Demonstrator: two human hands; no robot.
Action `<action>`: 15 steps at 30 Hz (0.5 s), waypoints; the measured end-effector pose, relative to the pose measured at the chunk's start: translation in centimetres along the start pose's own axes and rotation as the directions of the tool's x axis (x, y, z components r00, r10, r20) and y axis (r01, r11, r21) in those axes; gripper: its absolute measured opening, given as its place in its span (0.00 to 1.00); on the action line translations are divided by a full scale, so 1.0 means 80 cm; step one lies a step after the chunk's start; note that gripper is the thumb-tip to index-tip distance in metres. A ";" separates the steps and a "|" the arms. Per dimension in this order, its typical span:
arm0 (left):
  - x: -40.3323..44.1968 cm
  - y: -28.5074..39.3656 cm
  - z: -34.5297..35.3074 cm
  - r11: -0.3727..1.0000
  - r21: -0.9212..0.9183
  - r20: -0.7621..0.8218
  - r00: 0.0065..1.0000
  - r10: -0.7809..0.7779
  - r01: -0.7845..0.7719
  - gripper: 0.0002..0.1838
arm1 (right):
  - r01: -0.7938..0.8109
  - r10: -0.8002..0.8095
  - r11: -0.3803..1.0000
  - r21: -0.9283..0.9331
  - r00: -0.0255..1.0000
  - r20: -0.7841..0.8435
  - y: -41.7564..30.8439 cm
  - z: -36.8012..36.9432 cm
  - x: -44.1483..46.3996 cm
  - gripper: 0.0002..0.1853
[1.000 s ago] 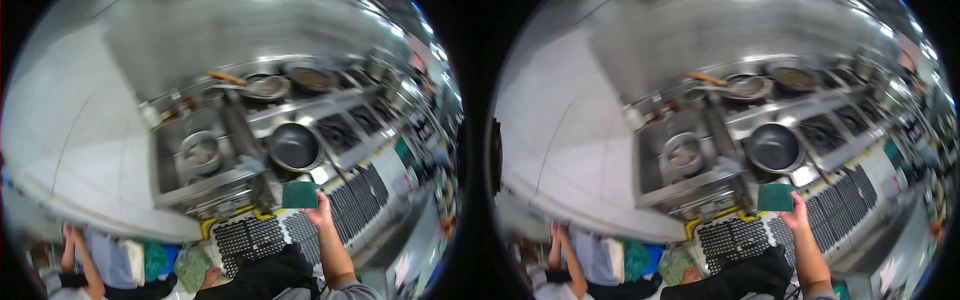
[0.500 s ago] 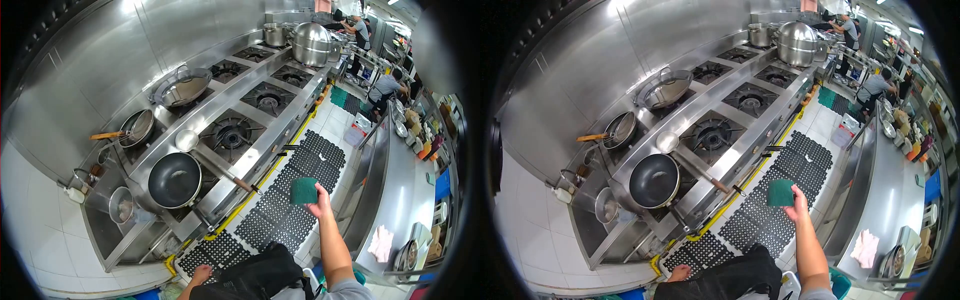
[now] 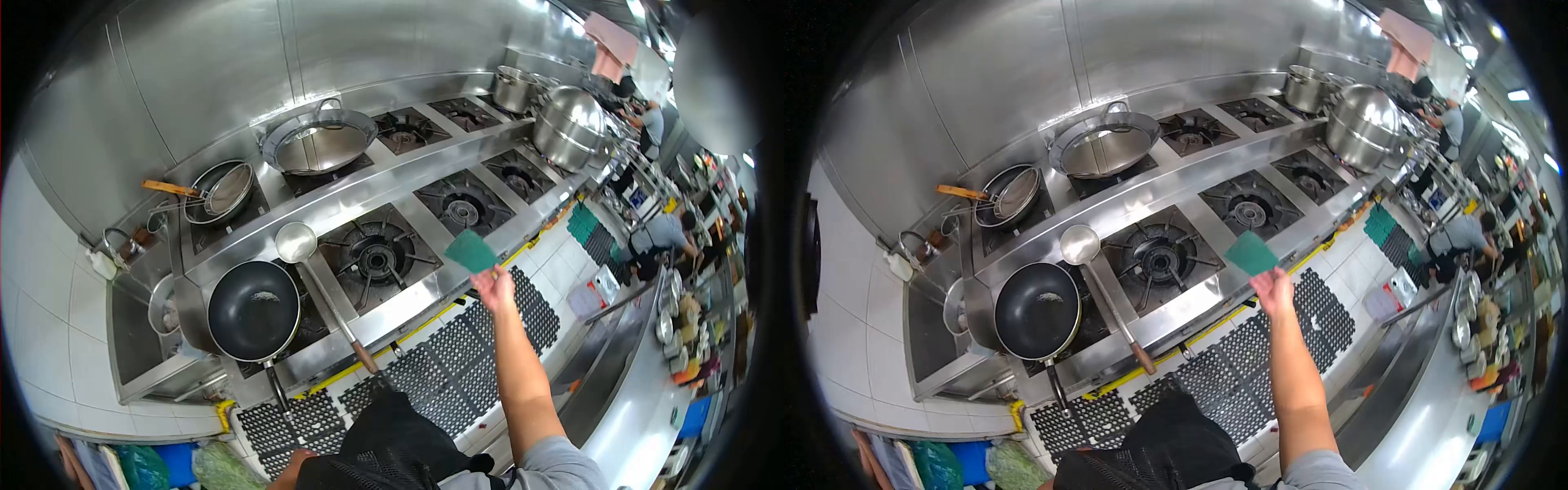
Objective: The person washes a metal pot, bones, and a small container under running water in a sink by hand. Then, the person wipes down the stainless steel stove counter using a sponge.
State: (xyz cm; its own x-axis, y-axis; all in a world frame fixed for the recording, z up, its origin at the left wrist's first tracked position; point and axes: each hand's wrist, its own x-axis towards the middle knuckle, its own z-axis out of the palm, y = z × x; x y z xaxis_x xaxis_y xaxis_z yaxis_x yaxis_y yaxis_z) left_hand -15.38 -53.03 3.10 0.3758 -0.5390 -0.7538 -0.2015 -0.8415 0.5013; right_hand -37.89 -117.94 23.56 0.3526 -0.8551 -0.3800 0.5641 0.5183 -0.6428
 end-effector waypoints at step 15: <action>0.082 0.141 0.134 0.047 -0.970 0.221 0.944 -0.244 0.239 0.08 | 0.818 0.445 -0.465 -0.338 0.546 0.710 0.028 0.019 0.179 0.39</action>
State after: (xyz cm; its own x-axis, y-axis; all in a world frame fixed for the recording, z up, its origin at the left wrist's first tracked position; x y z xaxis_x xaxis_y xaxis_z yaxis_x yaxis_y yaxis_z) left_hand -24.90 -66.44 -0.81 0.2045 -0.3115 -0.9280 0.9576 -0.1330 0.2557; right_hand -30.45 -128.98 17.64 0.9735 -0.2277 -0.0213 -0.2262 -0.9448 -0.2372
